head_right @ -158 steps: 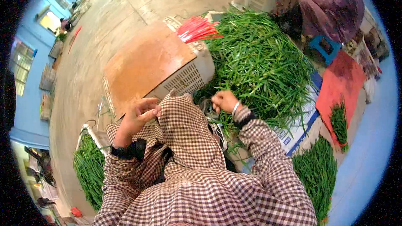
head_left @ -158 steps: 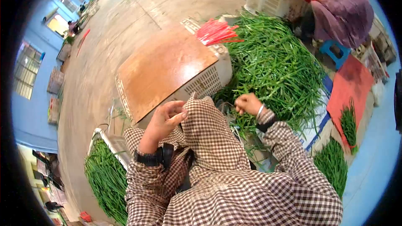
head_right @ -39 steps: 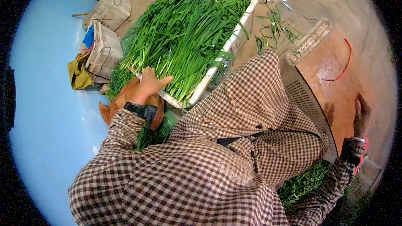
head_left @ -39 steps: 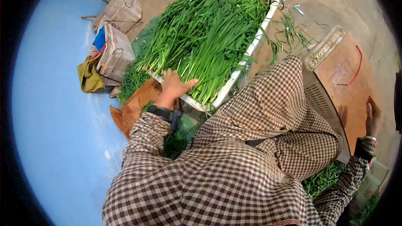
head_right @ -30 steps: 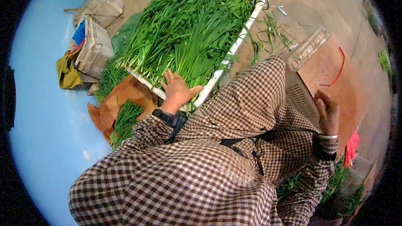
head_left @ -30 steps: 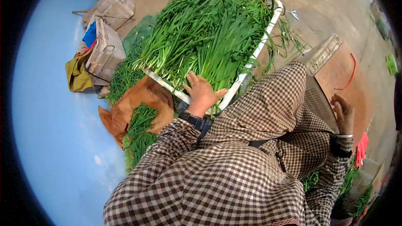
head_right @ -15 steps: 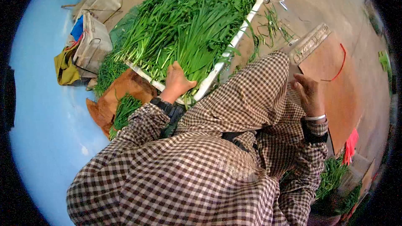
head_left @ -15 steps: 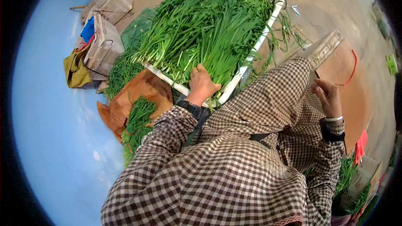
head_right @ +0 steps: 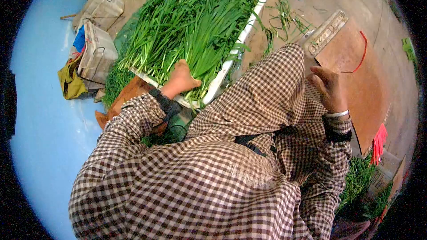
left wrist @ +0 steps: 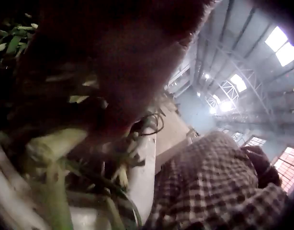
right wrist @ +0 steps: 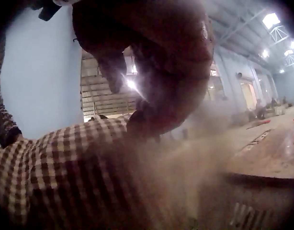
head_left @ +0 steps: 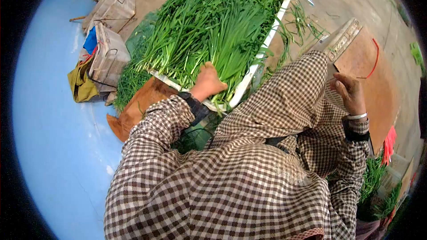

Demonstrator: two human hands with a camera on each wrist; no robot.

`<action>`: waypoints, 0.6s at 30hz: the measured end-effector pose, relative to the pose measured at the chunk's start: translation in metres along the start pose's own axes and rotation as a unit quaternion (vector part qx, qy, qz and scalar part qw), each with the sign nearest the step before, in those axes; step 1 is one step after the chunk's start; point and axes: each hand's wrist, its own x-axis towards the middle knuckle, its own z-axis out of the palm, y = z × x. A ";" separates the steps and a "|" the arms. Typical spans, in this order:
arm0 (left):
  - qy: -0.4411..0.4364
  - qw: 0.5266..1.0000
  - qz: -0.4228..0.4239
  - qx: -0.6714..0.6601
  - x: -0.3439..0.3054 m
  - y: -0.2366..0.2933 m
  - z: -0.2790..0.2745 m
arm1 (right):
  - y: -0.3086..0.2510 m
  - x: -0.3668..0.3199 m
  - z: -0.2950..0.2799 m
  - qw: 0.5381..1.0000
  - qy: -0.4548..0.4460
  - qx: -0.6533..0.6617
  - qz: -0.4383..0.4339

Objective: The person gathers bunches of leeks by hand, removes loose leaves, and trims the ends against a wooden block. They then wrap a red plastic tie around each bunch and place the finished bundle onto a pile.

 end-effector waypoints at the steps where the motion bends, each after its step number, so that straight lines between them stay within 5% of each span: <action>1: 0.000 1.000 0.000 0.000 -0.003 0.002 0.000 | -0.006 0.001 0.002 0.999 -0.003 -0.034 -0.003; 11: -0.040 0.999 0.021 -0.008 0.012 -0.012 -0.063 | -0.026 0.006 0.001 0.998 -0.010 -0.061 -0.012; 15: -0.169 0.936 -0.012 -0.307 0.027 -0.034 -0.091 | -0.070 0.006 0.030 0.999 0.027 -0.037 -0.024; 17: -0.134 0.936 -0.012 -0.326 0.052 -0.060 -0.073 | -0.095 0.010 0.057 0.996 0.037 -0.056 -0.064; 18: -0.195 0.906 -0.015 -0.375 0.071 -0.079 -0.061 | -0.105 0.015 0.073 0.988 0.020 -0.095 -0.123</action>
